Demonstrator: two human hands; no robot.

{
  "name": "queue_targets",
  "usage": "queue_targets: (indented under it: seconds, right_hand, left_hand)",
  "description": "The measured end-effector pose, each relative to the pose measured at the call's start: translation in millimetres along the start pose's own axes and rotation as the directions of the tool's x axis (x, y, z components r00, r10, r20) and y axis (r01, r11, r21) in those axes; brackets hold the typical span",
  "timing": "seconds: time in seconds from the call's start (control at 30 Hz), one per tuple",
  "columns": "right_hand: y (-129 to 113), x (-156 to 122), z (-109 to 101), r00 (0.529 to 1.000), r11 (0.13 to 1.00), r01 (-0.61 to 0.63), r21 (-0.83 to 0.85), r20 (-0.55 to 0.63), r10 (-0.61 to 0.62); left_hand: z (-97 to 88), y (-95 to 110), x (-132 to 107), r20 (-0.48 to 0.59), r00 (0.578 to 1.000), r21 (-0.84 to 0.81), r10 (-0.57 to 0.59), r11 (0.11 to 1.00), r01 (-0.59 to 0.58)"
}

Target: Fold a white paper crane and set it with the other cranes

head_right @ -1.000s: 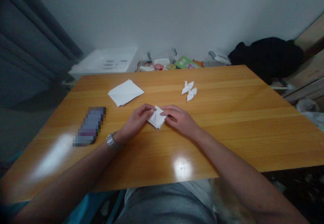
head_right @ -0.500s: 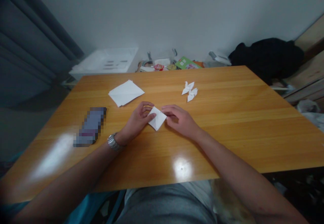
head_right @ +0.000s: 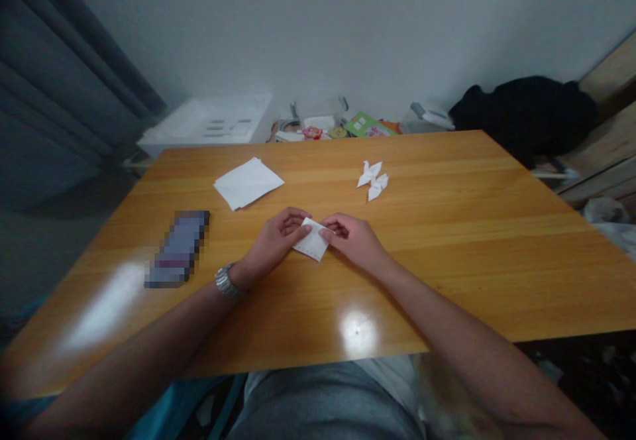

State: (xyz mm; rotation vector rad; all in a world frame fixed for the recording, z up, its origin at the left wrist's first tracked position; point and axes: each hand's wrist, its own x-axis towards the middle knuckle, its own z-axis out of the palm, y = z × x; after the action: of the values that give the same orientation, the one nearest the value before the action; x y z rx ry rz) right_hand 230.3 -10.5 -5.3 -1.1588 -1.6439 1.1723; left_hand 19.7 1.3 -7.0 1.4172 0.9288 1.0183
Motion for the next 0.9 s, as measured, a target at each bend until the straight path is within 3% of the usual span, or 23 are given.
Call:
queue_targets:
  seconds: [0.33,0.9]
  right_hand:
    - [-2.0,-1.9,-3.2,0.999,0.995,0.042,-0.086,0.008,-0.042]
    - [-2.6,-2.1,-7.0,0.998,0.990,0.065,-0.128,0.019,-0.063]
  left_hand:
    - [0.4,5.3,-0.8,-0.070,0.998,0.031,-0.008,0.999,0.010]
    - [0.0,6.0,-3.0,-0.049,0.999,0.074,0.014,0.997,-0.010]
